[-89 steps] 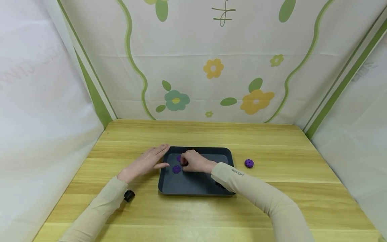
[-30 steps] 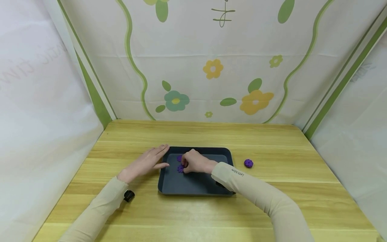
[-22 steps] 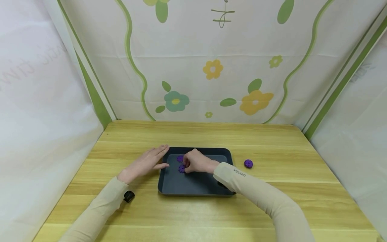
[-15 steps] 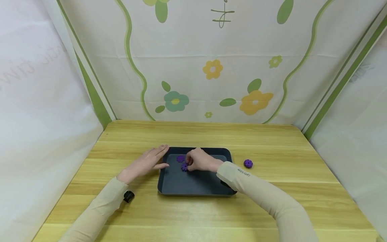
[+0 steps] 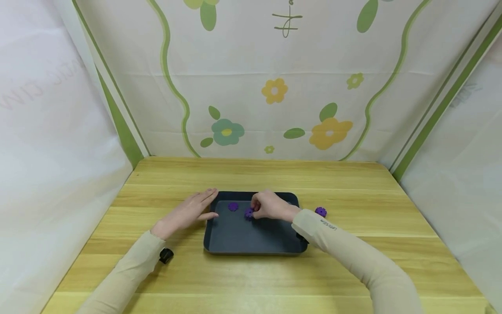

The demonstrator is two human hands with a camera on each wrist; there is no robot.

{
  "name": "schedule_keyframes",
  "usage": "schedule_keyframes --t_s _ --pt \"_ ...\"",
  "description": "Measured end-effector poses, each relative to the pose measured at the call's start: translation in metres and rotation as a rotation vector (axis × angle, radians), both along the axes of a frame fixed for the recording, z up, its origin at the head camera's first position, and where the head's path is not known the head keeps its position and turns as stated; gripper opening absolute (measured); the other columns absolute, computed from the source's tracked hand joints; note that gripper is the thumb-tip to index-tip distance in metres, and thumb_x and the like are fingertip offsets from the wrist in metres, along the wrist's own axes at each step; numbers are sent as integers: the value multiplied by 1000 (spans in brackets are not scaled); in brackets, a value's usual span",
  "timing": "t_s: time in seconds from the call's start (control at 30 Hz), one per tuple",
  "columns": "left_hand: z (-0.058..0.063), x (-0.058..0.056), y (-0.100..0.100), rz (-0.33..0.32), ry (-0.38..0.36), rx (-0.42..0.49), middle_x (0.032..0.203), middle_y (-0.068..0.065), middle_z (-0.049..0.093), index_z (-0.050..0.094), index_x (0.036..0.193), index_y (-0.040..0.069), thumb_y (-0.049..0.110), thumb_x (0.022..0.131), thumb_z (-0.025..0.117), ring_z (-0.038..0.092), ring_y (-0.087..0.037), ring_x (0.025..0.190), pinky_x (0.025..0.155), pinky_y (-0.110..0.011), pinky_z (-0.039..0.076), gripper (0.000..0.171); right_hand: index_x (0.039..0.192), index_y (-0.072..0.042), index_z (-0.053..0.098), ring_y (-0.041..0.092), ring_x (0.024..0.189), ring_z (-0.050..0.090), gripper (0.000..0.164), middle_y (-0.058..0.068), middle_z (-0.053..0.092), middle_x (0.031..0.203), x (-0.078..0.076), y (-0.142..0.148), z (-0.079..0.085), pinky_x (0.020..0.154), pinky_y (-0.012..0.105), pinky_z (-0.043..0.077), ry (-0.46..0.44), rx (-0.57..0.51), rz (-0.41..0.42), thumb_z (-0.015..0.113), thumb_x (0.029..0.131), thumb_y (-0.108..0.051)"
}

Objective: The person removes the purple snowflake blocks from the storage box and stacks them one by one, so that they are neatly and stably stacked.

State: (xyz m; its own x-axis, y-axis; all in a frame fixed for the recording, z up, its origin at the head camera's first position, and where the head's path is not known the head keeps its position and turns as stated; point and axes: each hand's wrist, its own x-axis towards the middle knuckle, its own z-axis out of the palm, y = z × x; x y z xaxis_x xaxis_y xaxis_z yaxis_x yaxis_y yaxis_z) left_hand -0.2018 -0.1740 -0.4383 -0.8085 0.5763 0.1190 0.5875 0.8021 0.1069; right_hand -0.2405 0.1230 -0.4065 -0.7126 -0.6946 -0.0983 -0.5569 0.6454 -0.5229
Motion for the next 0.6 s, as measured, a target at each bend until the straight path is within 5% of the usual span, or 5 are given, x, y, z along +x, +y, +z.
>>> schedule_keyframes --t_s 0.6 --pt "1 0 0 9 -4 2 156 -19 41 37 152 0 51 96 57 44 -32 143 115 -53 41 78 93 -1 72 7 73 66 16 7 73 86 -5 41 7 67 20 58 52 -50 -79 79 80 -10"
